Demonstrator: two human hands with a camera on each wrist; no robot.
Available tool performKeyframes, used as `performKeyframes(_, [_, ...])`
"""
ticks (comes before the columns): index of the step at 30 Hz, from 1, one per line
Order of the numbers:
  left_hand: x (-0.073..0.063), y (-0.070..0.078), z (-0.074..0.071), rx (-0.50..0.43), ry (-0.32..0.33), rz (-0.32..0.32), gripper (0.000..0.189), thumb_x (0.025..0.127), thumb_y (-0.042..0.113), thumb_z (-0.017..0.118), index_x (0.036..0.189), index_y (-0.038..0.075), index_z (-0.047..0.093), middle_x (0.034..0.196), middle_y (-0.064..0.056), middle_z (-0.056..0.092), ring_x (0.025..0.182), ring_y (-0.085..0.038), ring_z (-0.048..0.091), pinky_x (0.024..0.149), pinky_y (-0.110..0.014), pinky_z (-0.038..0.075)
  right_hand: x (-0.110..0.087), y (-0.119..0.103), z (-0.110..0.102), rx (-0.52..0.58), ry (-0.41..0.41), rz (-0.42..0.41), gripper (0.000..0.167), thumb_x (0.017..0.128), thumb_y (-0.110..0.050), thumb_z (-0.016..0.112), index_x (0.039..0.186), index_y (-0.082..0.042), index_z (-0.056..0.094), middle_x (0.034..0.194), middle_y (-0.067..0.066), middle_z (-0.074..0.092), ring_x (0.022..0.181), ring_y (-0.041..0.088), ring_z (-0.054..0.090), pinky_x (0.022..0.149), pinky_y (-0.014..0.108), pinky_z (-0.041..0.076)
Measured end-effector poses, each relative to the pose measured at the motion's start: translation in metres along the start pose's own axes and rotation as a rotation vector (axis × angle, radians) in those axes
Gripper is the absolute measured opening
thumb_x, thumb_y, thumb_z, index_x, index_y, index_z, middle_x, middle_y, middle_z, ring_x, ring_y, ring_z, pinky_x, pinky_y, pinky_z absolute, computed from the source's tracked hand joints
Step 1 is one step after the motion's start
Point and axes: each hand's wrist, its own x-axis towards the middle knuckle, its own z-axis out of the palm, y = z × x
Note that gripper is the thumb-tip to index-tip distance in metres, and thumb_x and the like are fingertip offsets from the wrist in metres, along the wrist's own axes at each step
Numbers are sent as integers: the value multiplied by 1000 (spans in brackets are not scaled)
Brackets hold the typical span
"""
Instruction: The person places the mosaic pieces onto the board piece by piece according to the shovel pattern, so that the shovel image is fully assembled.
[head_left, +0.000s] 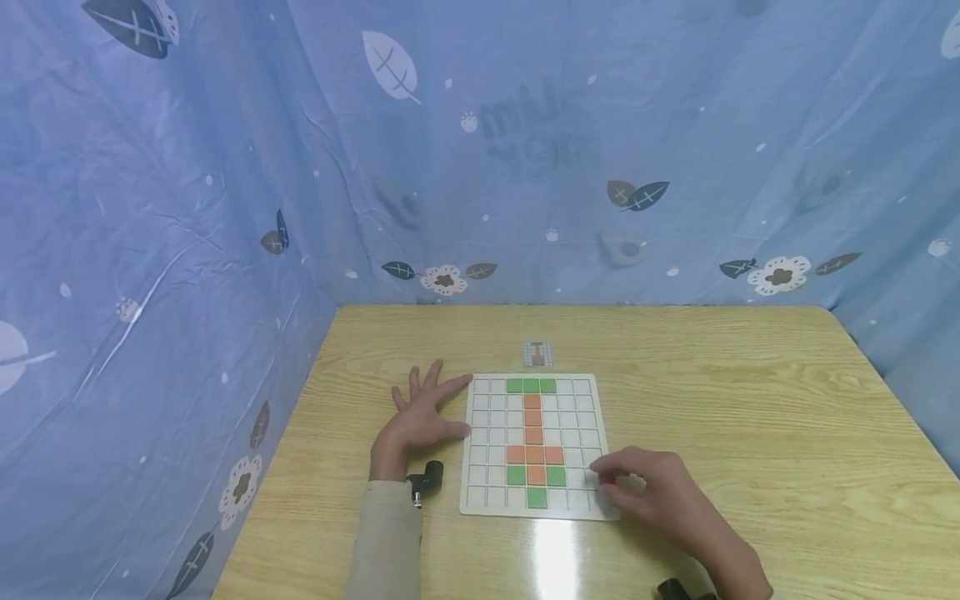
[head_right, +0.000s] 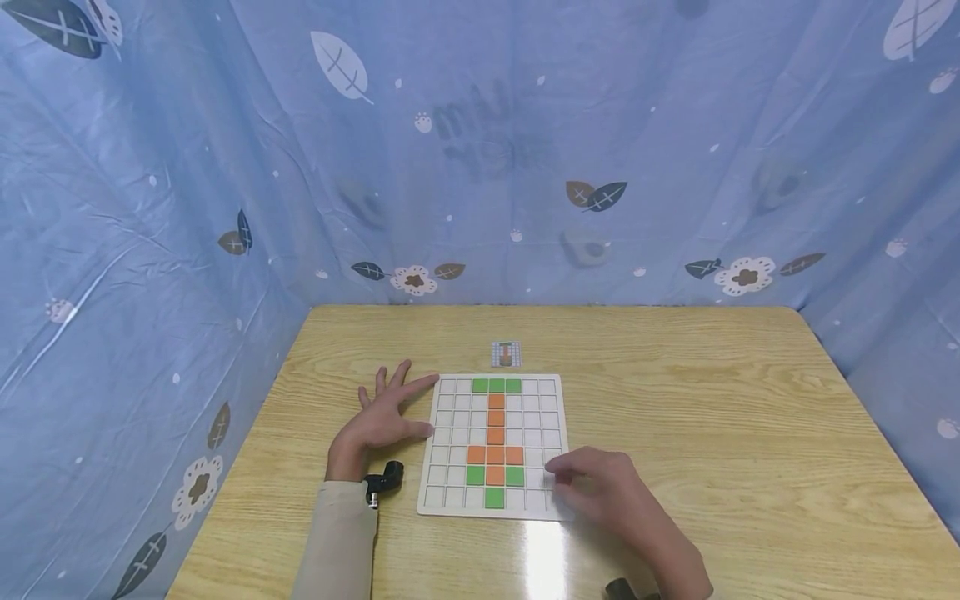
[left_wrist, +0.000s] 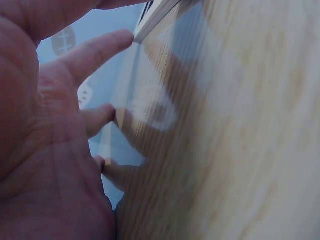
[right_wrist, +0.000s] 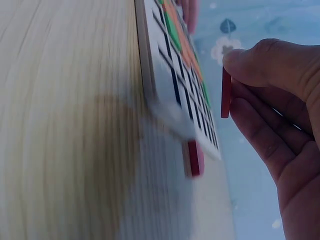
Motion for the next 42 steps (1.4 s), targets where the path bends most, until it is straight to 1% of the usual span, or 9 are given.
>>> performKeyframes(8, [0, 0, 0, 9, 2, 6, 90, 81, 26, 91, 162, 38, 54, 186, -11, 5, 168, -48, -21, 123, -78, -25, 13, -7, 21, 80, -9, -98, 39, 75, 10, 88, 105, -14, 82, 91, -14, 78, 81, 0, 69, 78, 18, 60])
performKeyframes(18, [-1, 0, 0, -2, -2, 4, 91, 80, 25, 90, 163, 38, 54, 186, -11, 5, 168, -47, -22, 123, -77, -26, 19, -17, 41, 208, -67, -113, 35, 81, 10, 82, 106, -13, 82, 93, -7, 81, 83, 2, 73, 78, 19, 61])
performKeyframes(20, [-1, 0, 0, 2, 0, 5, 91, 80, 25, 90, 163, 38, 53, 186, -11, 5, 168, -47, -22, 123, -77, -26, 19, -19, 44, 182, -69, -100, 34, 80, 9, 83, 105, -15, 83, 93, -10, 81, 82, 0, 71, 79, 16, 58])
performKeyframes(23, [-1, 1, 0, 13, 0, 6, 91, 81, 26, 90, 163, 39, 53, 186, -11, 5, 168, -47, -22, 123, -77, -25, 16, -22, 48, 157, -84, -42, 34, 81, 8, 83, 104, -17, 84, 95, -13, 80, 84, -3, 68, 79, 15, 54])
performKeyframes(26, [-1, 1, -1, 17, 1, 6, 90, 82, 26, 90, 163, 38, 53, 186, -12, 5, 168, -47, -21, 123, -77, -25, 14, -24, 50, 135, -113, 8, 33, 82, 6, 82, 104, -18, 84, 97, -14, 80, 86, -5, 65, 82, 15, 53])
performKeyframes(27, [-1, 1, -1, 18, 0, 4, 90, 82, 26, 90, 163, 38, 53, 186, -11, 5, 168, -47, -21, 124, -77, -25, 14, -24, 51, 140, -123, 19, 32, 83, 7, 81, 104, -17, 83, 98, -13, 80, 87, -5, 65, 82, 15, 55])
performKeyframes(31, [-1, 1, -1, 13, -3, 2, 90, 82, 26, 91, 163, 38, 53, 186, -11, 4, 168, -47, -22, 123, -77, -26, 14, -24, 53, 103, -126, -8, 31, 83, 7, 81, 104, -16, 83, 99, -12, 81, 88, -4, 66, 83, 13, 56])
performKeyframes(36, [0, 0, 0, 18, -3, 4, 90, 82, 27, 91, 163, 38, 53, 186, -11, 5, 168, -47, -22, 123, -77, -26, 14, -24, 54, 66, -100, -33, 31, 82, 7, 82, 103, -15, 83, 98, -12, 81, 89, -3, 68, 85, 11, 55])
performKeyframes(42, [0, 0, 0, 18, -4, 0, 91, 81, 27, 91, 163, 39, 53, 186, -10, 4, 168, -46, -22, 124, -77, -26, 14, -25, 55, 93, -96, -29, 32, 83, 8, 81, 103, -16, 83, 98, -12, 80, 87, -3, 68, 84, 10, 55])
